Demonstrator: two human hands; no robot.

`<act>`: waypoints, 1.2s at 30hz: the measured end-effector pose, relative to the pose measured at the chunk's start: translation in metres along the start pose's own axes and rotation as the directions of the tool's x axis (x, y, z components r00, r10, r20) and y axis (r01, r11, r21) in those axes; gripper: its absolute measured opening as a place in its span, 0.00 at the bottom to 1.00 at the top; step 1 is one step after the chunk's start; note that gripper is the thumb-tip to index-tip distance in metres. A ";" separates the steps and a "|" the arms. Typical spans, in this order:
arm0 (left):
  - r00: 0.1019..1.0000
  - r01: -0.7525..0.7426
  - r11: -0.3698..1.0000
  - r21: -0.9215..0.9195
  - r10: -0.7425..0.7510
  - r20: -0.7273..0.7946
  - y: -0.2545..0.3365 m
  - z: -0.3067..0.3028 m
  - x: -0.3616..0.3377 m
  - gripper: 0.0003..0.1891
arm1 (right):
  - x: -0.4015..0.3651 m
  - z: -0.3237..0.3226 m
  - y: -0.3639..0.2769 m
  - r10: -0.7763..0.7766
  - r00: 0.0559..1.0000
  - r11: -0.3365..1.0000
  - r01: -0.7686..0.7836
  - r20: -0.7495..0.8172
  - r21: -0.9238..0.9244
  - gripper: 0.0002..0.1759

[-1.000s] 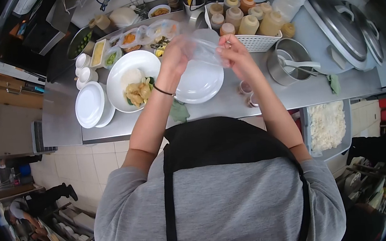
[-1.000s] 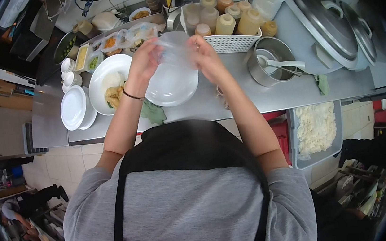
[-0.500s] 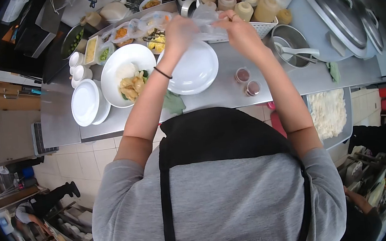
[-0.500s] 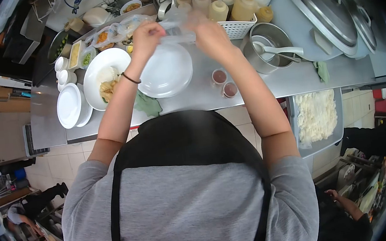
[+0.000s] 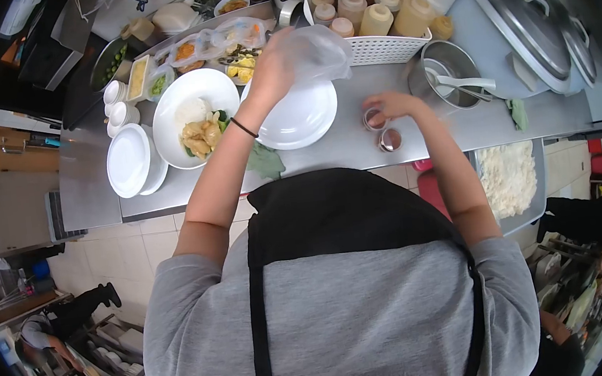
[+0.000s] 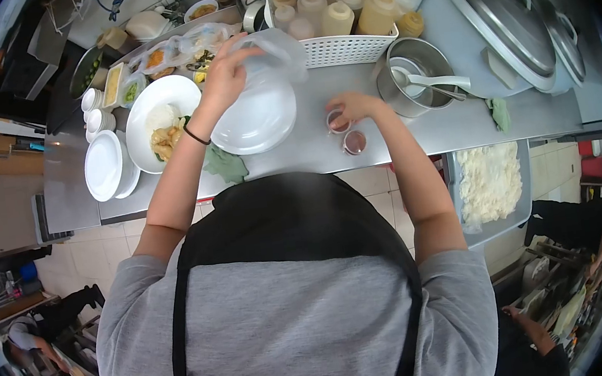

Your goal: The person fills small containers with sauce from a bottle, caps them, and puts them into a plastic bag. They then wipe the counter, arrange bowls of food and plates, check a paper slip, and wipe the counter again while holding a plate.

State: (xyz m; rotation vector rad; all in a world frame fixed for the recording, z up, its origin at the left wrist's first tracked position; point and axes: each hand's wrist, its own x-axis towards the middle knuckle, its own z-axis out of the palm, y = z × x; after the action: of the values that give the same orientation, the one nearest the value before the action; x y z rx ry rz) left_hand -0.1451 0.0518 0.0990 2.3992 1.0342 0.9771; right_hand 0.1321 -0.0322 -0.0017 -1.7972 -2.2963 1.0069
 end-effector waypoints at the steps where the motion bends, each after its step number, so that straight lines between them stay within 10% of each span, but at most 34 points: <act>1: 1.000 -0.011 1.000 -0.023 0.011 0.016 0.000 0.000 0.000 0.24 | -0.001 0.004 -0.005 0.080 0.990 0.965 -0.107 0.120 0.238 0.27; 6: 0.994 -0.112 0.994 -0.004 0.112 -0.001 0.004 -0.003 0.003 0.24 | -0.007 -0.002 -0.005 0.218 0.946 0.812 -0.311 0.238 0.493 0.30; 9: 0.998 -0.054 0.998 0.010 0.054 0.023 0.013 -0.011 0.006 0.23 | -0.028 -0.031 -0.020 0.195 0.975 0.749 -0.217 0.105 0.626 0.31; 12: 0.997 0.053 0.996 0.079 -0.057 0.057 0.029 -0.010 0.008 0.23 | -0.061 -0.076 -0.068 -0.078 0.977 0.589 0.206 -0.198 0.782 0.29; 14: 0.985 0.059 0.994 0.086 -0.073 0.157 0.039 -0.002 0.009 0.24 | -0.071 -0.096 -0.101 -0.265 0.894 0.532 0.448 -0.362 0.719 0.28; 18: 0.983 -0.088 0.994 0.070 0.075 0.166 0.061 0.018 0.010 0.27 | -0.062 -0.101 -0.131 -0.283 0.889 0.541 0.458 -0.360 0.705 0.27; 24: 0.972 -0.140 0.976 -0.167 0.168 0.166 0.085 0.044 0.009 0.28 | -0.031 -0.074 -0.116 0.063 0.789 0.976 0.080 -0.611 0.204 0.16; 32: 0.954 -0.244 0.970 -0.022 0.244 0.174 0.097 0.057 -0.006 0.24 | 0.019 -0.033 -0.056 -0.198 0.858 0.970 0.241 -0.474 0.031 0.12; 33: 0.946 -0.278 0.959 -0.056 0.283 0.159 0.097 0.062 -0.003 0.23 | 0.020 -0.033 -0.054 0.018 0.924 0.765 0.234 -0.383 0.600 0.13; 34: 0.936 -0.312 0.946 -0.089 0.322 0.141 0.097 0.065 0.000 0.22 | 0.023 -0.034 -0.052 0.137 0.974 0.282 0.137 -0.181 0.949 0.13; 35: 0.936 -0.313 0.945 -0.090 0.323 0.140 0.095 0.068 0.001 0.22 | 0.026 -0.038 -0.049 0.138 0.973 0.283 0.138 -0.182 0.949 0.13; 36: 0.944 -0.304 0.948 -0.092 0.313 0.105 0.097 0.066 0.004 0.21 | 0.027 -0.048 -0.054 0.070 0.966 0.891 0.052 -0.249 0.452 0.15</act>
State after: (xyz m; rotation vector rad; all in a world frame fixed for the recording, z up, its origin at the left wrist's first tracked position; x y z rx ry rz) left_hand -0.0475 -0.0133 0.1080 2.5695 0.5784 0.9390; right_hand 0.0978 0.0079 0.0546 -1.6270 -1.7187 1.1177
